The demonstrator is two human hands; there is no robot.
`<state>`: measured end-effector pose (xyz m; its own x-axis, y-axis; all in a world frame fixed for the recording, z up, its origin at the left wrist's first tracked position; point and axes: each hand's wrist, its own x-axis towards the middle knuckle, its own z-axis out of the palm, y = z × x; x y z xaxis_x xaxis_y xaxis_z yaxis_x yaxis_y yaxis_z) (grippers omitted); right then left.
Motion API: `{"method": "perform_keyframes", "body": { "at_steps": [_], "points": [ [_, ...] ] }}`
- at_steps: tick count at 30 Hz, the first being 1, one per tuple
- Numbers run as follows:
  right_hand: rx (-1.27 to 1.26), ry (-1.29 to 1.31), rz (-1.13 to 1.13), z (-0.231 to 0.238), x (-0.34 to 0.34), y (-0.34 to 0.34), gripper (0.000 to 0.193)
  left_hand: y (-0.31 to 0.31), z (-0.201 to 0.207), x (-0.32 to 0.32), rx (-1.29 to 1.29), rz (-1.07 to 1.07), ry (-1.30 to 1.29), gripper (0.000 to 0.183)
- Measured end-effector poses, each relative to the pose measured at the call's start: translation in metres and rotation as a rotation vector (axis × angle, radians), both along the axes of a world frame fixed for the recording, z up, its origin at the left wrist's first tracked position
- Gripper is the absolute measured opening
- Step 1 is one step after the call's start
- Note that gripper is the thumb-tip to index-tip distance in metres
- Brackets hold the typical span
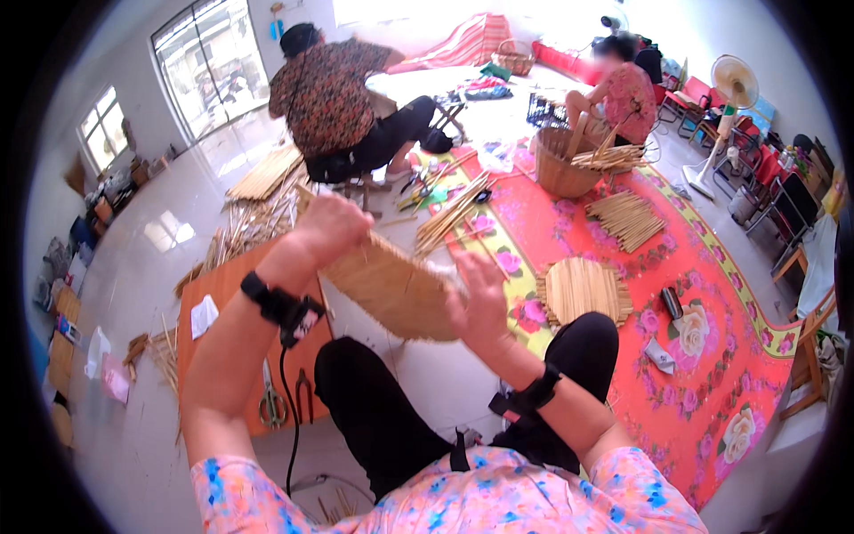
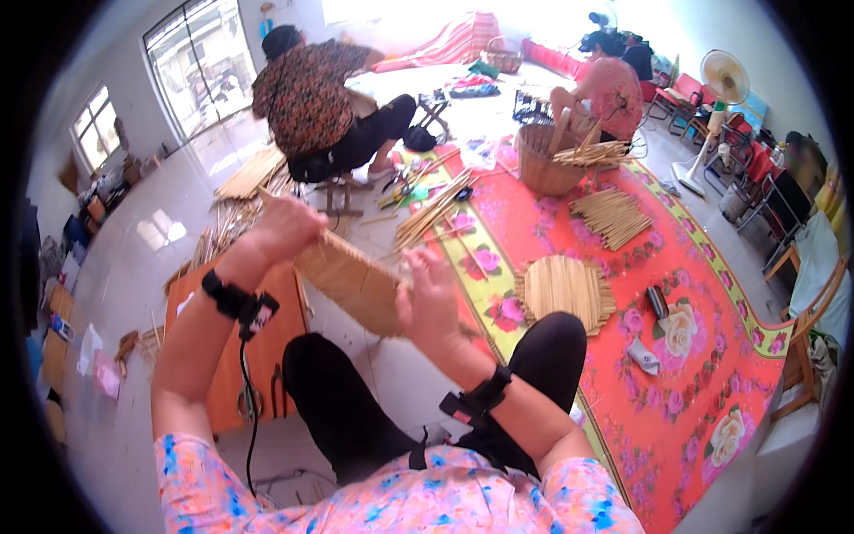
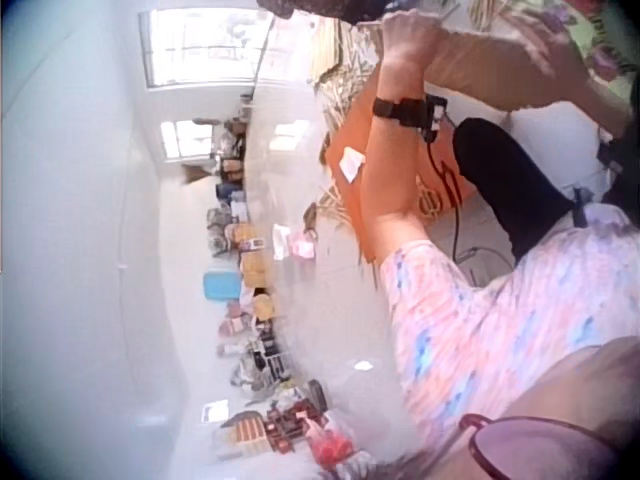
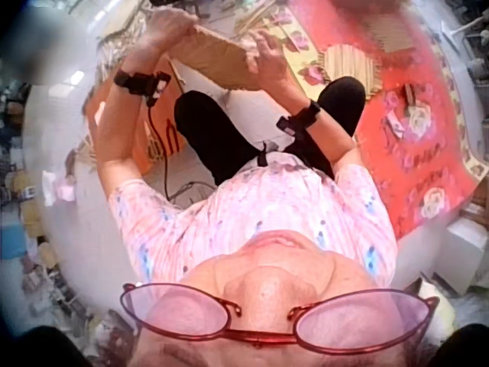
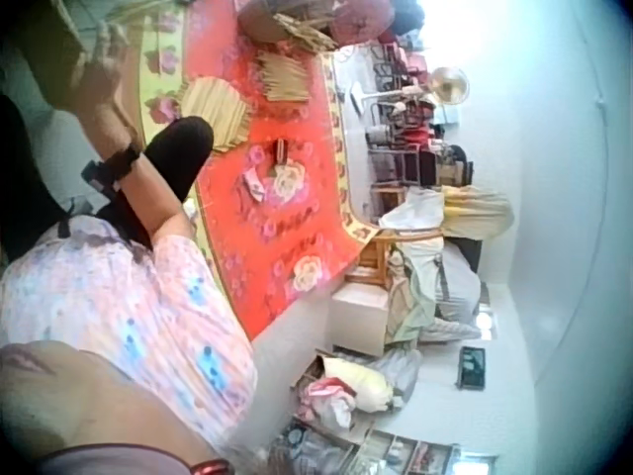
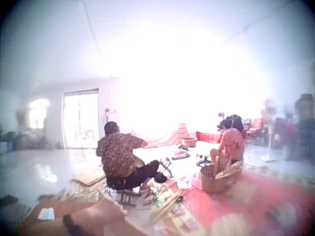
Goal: The person weaves thin bamboo strips into a fan-shaped mat using a needle and thread. They repeatedly pass the needle through the strips to secure them, occasionally using pliers to trim excess material.
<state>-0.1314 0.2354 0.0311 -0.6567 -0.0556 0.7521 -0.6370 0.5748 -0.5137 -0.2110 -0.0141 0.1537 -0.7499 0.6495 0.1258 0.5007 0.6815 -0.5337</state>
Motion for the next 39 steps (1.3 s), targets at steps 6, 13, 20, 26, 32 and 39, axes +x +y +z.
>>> {"method": "perform_keyframes", "body": {
  "at_steps": [6,13,20,26,32,39],
  "points": [
    [-0.023,-0.018,0.082,0.004,0.006,0.003,0.039,-0.012,0.010,0.024,0.250,0.210,0.126,0.020],
    [-0.129,-0.235,0.241,-0.001,-0.012,-0.015,0.025,0.034,-0.003,0.022,0.481,0.395,0.216,0.022],
    [-0.217,-0.459,0.286,-0.001,-0.027,-0.018,0.023,0.054,-0.011,0.013,0.605,0.679,0.042,0.022],
    [-0.287,-0.594,0.338,-0.026,-0.036,-0.012,0.023,0.054,-0.038,0.014,0.660,0.828,-0.092,0.024],
    [-0.296,-0.602,0.296,-0.041,-0.046,-0.001,0.026,0.046,-0.046,0.022,0.639,0.823,-0.090,0.022],
    [-0.061,0.013,-0.158,-0.003,-0.058,0.036,0.047,0.044,-0.026,0.048,0.529,0.547,0.021,0.014]
  ]
}}
